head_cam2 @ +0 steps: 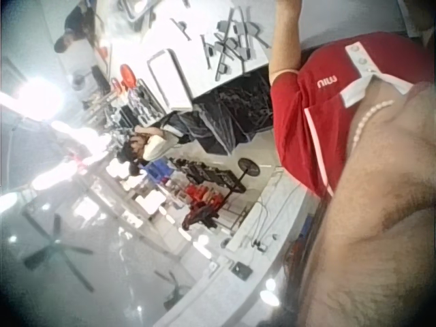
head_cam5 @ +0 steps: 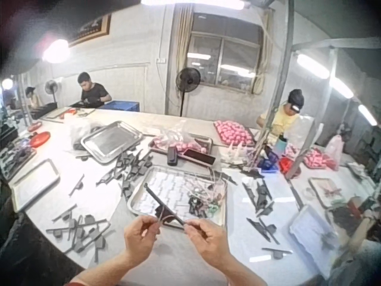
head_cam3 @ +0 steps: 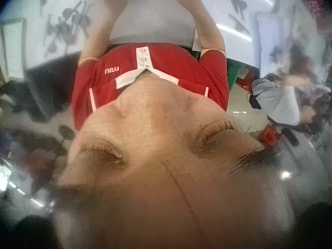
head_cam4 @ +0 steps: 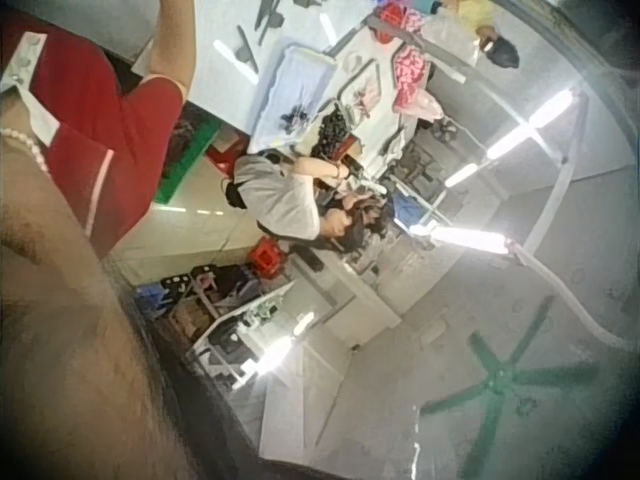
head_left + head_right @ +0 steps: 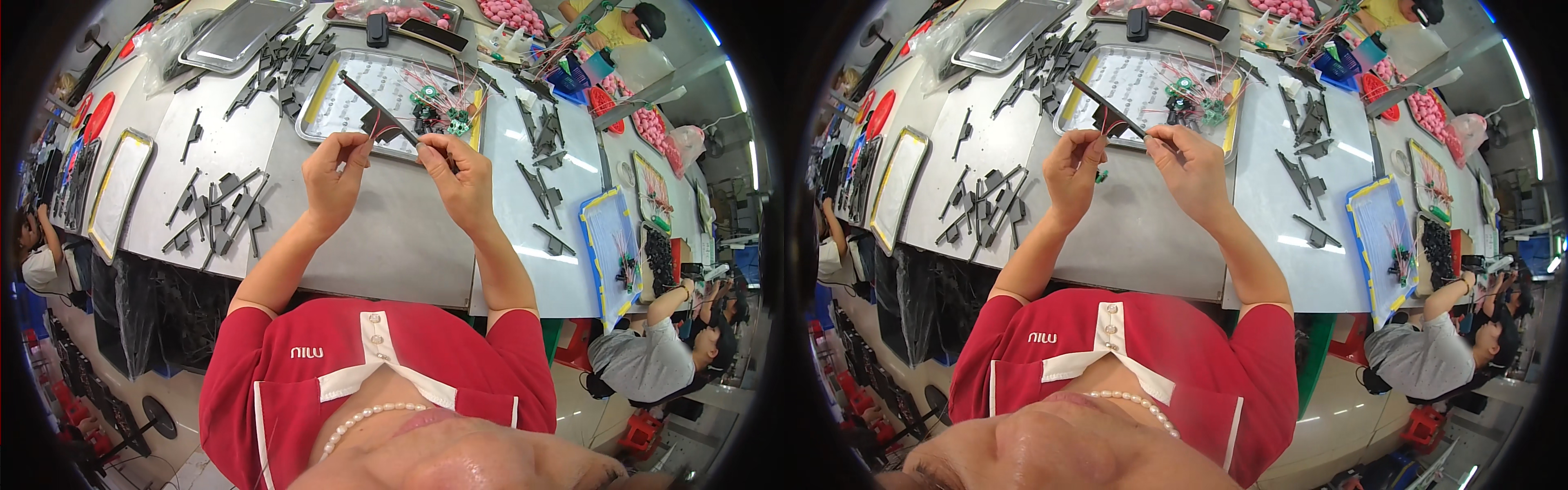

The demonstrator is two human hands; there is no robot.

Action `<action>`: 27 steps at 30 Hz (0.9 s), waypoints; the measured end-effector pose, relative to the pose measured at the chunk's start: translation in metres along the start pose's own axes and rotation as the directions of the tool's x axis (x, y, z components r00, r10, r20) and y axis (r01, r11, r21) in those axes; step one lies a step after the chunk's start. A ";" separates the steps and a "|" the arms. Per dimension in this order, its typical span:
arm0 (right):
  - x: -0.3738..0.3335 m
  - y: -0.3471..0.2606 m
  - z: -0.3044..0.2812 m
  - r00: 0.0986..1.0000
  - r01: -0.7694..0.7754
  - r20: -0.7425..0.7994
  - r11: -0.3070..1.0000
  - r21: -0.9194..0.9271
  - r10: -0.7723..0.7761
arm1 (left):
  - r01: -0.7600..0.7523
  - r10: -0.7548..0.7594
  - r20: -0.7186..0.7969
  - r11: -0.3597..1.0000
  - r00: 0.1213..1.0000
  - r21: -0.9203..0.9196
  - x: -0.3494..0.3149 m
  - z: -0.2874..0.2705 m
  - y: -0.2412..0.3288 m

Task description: Assembling small electronic components and wiring onto plastic parts at a workshop table.

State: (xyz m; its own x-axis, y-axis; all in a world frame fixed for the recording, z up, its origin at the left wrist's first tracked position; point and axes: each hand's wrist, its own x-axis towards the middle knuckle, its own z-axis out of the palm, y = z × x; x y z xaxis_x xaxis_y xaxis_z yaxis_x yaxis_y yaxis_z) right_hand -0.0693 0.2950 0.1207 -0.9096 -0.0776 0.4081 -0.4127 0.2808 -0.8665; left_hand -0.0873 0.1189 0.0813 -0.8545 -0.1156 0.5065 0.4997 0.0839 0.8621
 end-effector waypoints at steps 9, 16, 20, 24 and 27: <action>0.002 -0.001 -0.009 0.978 -0.208 0.061 0.925 0.319 0.199 | -0.503 0.502 0.107 0.784 0.859 0.362 0.010 0.004 0.010; 0.005 0.000 -0.020 0.970 -0.216 0.167 0.941 0.260 0.176 | 0.498 -0.301 0.436 0.735 0.848 -0.460 0.028 -0.013 0.022; 0.003 -0.001 -0.030 0.964 -0.218 0.213 0.933 0.288 0.160 | 0.536 -0.319 0.667 0.832 0.674 -0.144 0.044 -0.007 0.038; 0.006 -0.007 -0.029 0.932 -0.338 0.266 0.861 0.381 0.248 | 0.617 -0.330 0.695 0.759 0.639 -0.207 0.039 -0.008 0.041; 0.007 0.010 -0.034 0.912 -0.395 0.288 0.817 0.420 0.293 | 0.664 -0.286 0.739 0.693 0.610 -0.280 0.037 -0.003 0.034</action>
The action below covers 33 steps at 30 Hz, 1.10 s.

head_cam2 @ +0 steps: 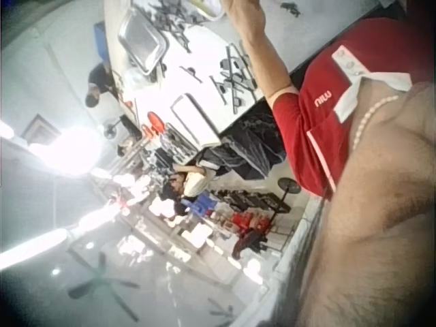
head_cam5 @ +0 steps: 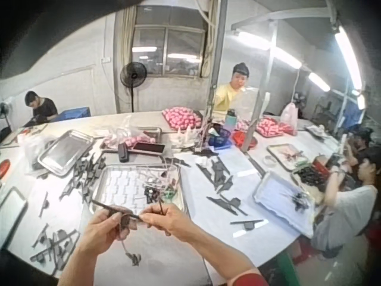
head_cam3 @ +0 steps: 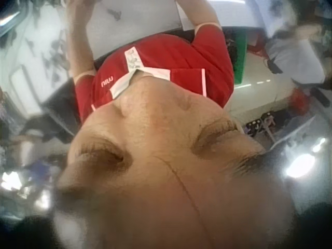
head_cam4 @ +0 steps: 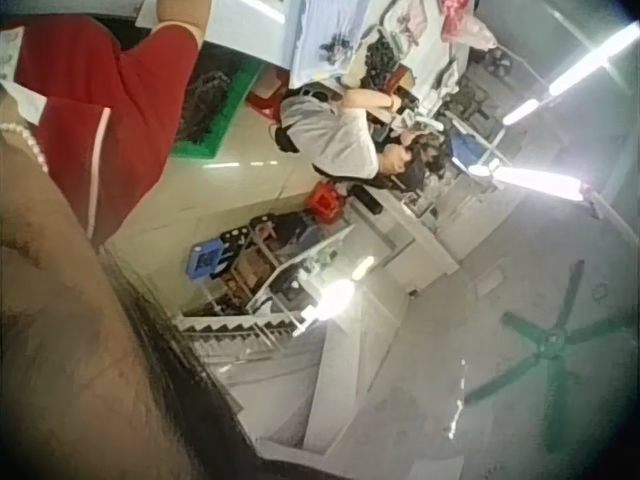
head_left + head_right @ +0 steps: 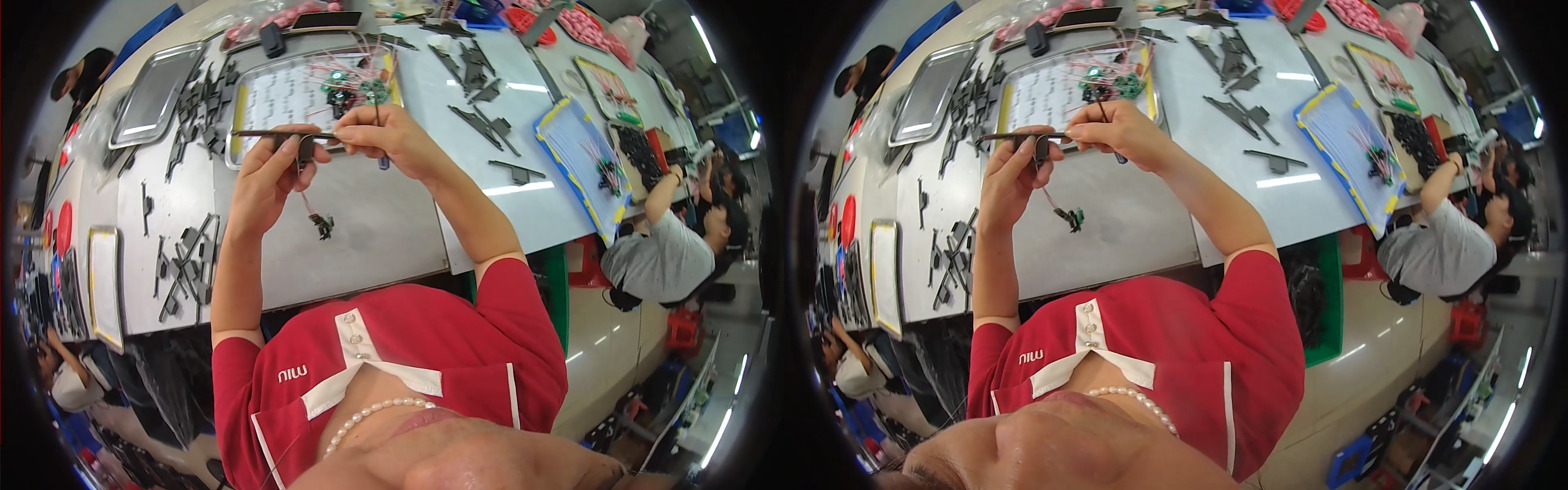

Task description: Assembling small electronic components and wiring onto plastic parts at a workshop table.

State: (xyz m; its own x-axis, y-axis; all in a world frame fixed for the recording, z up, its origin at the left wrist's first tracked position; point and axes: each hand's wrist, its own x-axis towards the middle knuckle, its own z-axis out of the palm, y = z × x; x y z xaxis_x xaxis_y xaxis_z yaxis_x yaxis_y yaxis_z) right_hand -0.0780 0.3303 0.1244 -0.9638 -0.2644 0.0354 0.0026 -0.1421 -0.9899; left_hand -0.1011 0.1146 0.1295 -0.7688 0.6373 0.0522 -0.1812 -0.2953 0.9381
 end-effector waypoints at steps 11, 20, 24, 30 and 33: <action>-0.002 0.046 -0.155 0.933 -0.244 -0.284 0.190 -0.951 -0.222 | -0.010 -0.029 -0.223 0.985 0.974 -0.172 -0.008 0.002 -0.042; 0.007 0.036 -0.165 0.955 -0.262 -0.263 0.023 -0.965 -0.136 | -0.062 0.050 -0.240 0.997 0.969 -0.042 -0.012 0.007 -0.051; 0.004 -0.028 -0.090 0.939 -0.049 -0.265 0.679 -0.733 -0.218 | -0.113 0.127 -0.301 0.992 0.945 0.065 -0.013 0.005 -0.060; -0.002 -0.032 -0.032 0.952 0.214 -0.174 0.952 -0.219 -0.253 | -0.152 0.120 -0.281 0.984 0.952 -0.092 -0.013 -0.006 -0.069; -0.004 -0.019 -0.018 0.945 0.252 -0.220 0.968 0.010 -0.243 | -0.261 0.226 -0.266 0.960 0.937 -0.105 -0.012 -0.004 -0.075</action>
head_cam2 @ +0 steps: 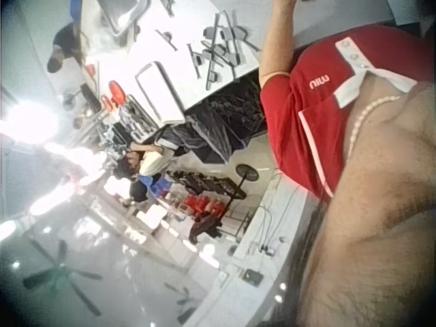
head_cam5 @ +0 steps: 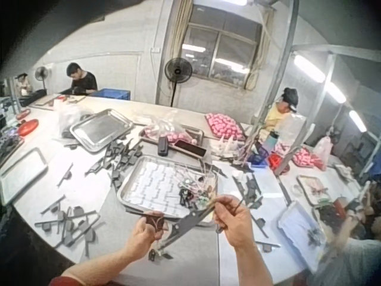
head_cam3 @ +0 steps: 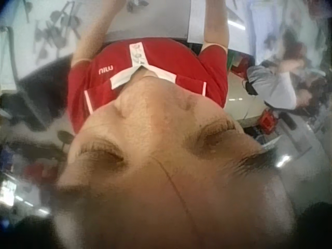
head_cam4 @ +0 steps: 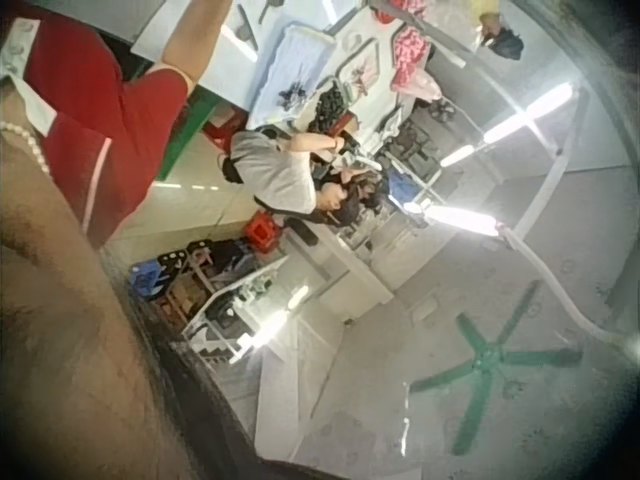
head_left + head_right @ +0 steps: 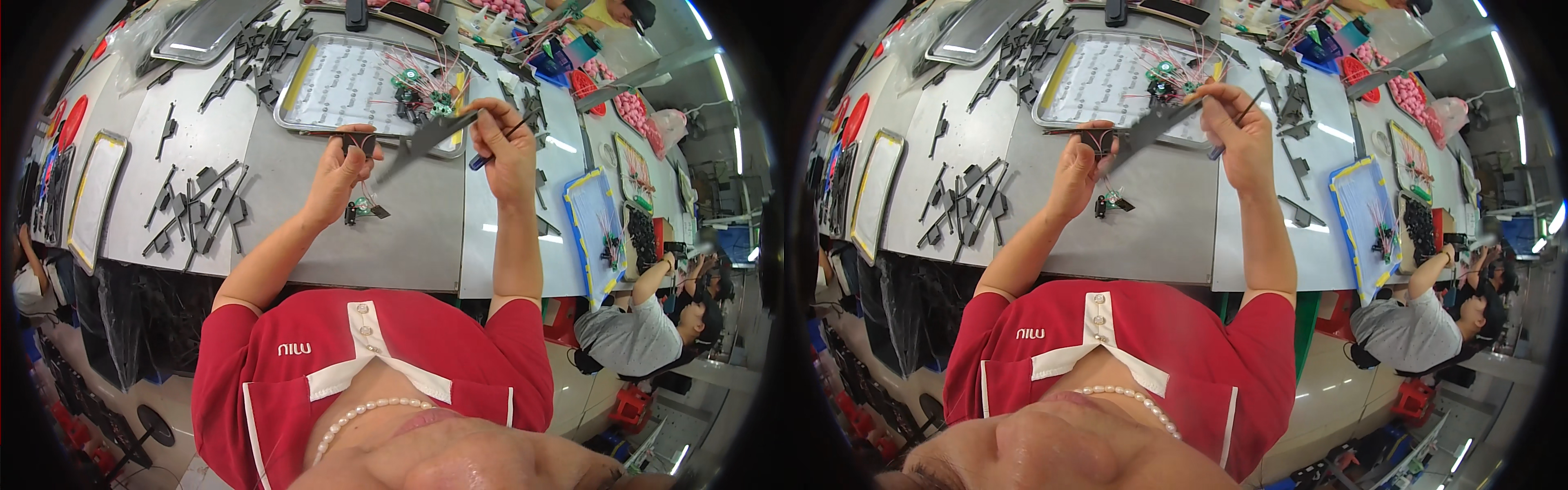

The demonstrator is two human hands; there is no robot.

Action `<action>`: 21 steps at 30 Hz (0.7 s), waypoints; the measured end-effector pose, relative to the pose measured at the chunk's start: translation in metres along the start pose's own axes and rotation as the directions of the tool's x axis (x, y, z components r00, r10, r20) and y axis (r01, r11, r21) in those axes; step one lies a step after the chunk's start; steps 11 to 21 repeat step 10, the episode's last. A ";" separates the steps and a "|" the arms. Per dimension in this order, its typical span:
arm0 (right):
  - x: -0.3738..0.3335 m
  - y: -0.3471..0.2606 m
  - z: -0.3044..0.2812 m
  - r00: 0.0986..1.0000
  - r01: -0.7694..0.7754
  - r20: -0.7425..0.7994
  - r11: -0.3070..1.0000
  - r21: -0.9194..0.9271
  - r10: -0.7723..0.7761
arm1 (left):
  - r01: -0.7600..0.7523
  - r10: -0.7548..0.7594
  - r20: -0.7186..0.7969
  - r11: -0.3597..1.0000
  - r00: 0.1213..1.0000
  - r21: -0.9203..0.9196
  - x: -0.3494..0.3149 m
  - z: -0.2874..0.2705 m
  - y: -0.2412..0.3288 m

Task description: Assembling small electronic components and wiring onto plastic parts at a workshop table.

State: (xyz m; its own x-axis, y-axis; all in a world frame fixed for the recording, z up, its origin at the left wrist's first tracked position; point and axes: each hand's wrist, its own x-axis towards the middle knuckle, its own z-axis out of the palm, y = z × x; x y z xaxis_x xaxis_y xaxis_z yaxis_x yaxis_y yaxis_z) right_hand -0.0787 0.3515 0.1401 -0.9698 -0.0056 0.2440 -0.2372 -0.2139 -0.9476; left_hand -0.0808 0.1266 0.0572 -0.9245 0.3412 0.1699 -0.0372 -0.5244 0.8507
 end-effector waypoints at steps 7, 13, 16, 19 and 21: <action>0.012 -0.013 0.031 0.891 0.184 0.443 0.815 -0.550 0.098 | 0.054 -0.108 0.146 0.942 0.983 0.332 0.002 -0.006 -0.001; 0.020 -0.010 0.066 0.747 0.386 0.653 0.719 -0.578 0.124 | 0.125 -0.201 0.185 0.926 0.962 0.356 -0.007 0.004 -0.017; 0.020 -0.010 0.066 0.747 0.386 0.653 0.719 -0.578 0.124 | 0.125 -0.201 0.185 0.926 0.962 0.356 -0.007 0.004 -0.017; 0.020 -0.010 0.066 0.747 0.386 0.653 0.719 -0.578 0.124 | 0.125 -0.201 0.185 0.926 0.962 0.356 -0.007 0.004 -0.017; 0.020 -0.010 0.066 0.747 0.386 0.653 0.719 -0.578 0.124 | 0.125 -0.201 0.185 0.926 0.962 0.356 -0.007 0.004 -0.017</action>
